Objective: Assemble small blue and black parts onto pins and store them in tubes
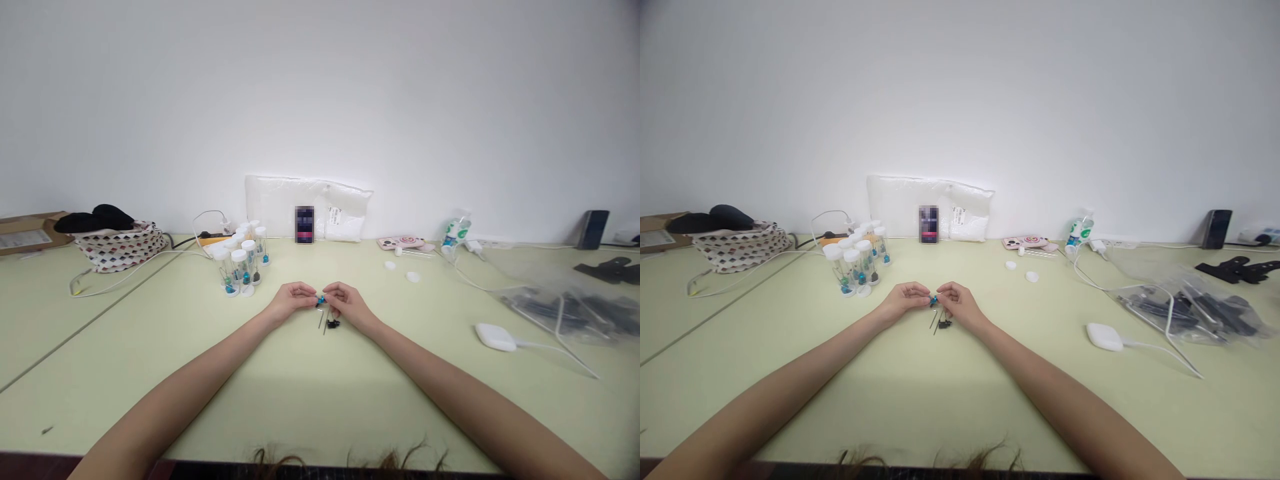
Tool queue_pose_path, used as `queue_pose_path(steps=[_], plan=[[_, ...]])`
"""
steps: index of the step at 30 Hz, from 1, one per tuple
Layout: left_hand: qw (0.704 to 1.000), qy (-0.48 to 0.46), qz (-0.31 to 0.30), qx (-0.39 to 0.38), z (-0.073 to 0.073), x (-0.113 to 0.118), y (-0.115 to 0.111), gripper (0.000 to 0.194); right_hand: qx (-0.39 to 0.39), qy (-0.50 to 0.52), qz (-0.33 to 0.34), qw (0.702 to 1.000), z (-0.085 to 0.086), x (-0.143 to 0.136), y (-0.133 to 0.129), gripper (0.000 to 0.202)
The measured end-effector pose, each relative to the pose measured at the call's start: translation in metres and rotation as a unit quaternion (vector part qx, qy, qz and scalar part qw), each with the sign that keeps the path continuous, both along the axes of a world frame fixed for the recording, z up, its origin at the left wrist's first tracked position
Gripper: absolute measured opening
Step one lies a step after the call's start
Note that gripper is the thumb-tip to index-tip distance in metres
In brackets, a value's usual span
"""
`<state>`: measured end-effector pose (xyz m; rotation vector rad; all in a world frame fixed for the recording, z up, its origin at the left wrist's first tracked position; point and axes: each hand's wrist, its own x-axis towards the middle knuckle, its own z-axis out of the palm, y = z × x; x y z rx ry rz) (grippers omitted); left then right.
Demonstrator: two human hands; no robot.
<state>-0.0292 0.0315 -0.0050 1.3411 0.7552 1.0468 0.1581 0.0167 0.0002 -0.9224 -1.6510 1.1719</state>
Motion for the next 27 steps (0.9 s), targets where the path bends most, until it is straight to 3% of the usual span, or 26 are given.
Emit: queue_pose_path(steps=[27], plan=[[1.000,-0.001,-0.007,0.011,0.0014,0.0008,-0.0016,0.033,-0.008,-0.032,0.012,0.999,0.0028,-0.0019,-0.0016,0.036]])
